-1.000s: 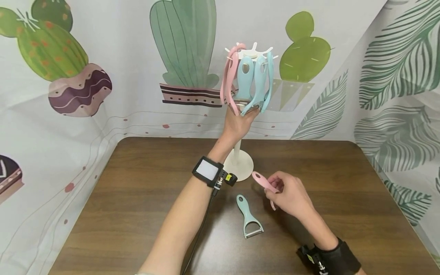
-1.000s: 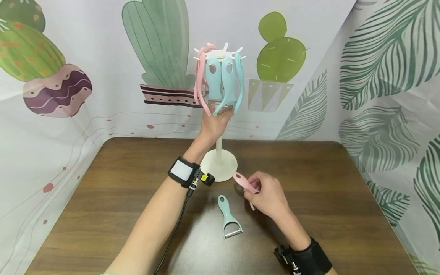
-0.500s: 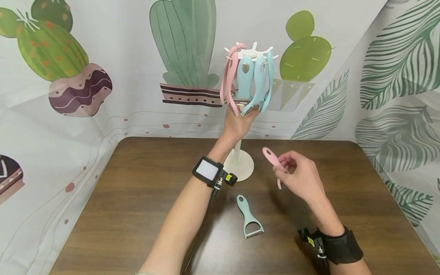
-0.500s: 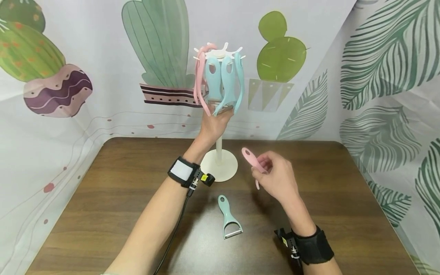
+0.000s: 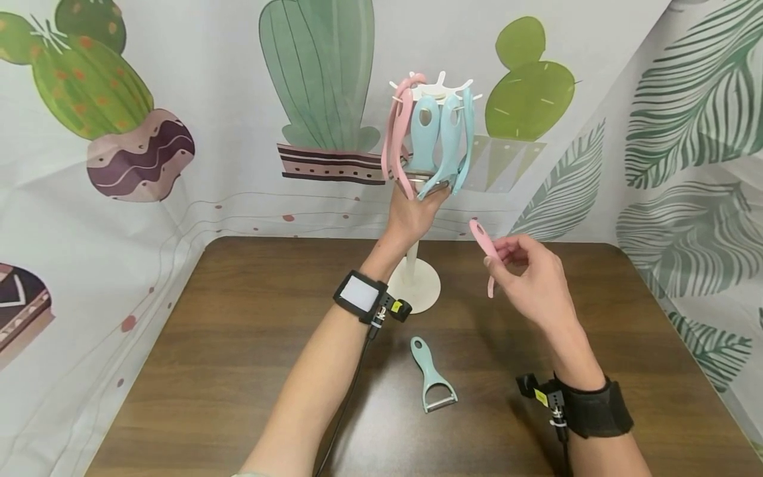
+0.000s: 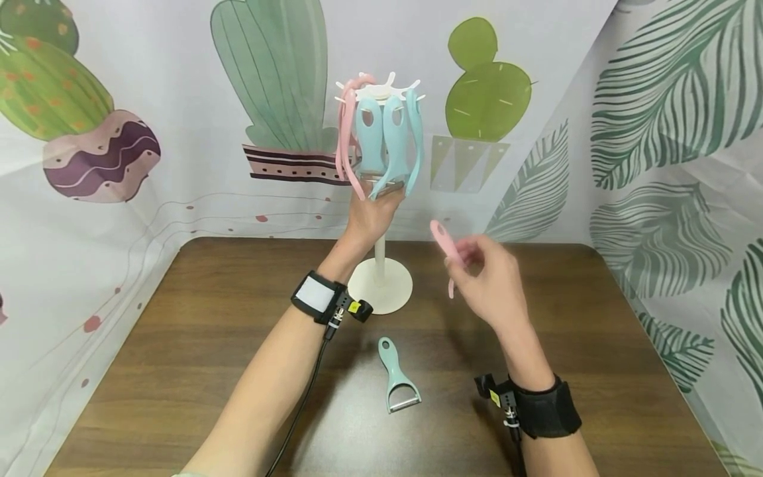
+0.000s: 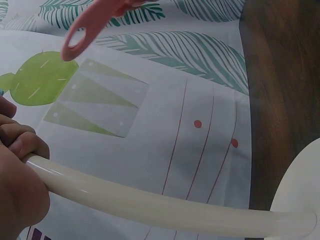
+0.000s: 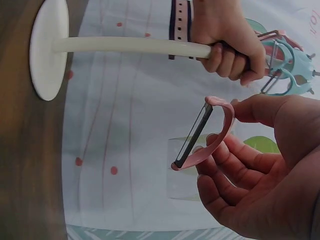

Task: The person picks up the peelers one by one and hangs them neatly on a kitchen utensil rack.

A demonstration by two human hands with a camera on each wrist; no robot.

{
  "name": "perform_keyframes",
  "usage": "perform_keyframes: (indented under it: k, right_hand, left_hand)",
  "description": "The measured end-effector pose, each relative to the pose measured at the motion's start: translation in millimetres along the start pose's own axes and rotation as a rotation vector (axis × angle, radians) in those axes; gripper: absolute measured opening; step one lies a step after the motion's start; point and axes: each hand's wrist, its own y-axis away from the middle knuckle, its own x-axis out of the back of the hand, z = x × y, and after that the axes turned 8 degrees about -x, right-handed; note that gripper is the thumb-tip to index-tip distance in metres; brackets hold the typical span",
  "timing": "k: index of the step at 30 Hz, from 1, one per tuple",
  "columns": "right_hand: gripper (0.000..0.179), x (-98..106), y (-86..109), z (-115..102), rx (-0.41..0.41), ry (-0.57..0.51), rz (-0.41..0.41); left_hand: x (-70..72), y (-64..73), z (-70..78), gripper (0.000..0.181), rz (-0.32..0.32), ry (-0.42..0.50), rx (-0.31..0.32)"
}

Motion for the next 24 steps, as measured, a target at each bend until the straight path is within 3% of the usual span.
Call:
perform_keyframes:
  k: [13,24]
  right_hand:
    - [0.024,4.8,-15.7,-16.1,0.039,-0.134,0.079]
    - [0.026,8.6,-26.0,-31.9,0.037,-0.275,0.089]
  left_hand:
    - [1.0,-0.3,1.7,0.051,-0.01,0.0,0.013]
    - [1.0,1.4,1.5,0.057,-0.012,-0.001,0.02]
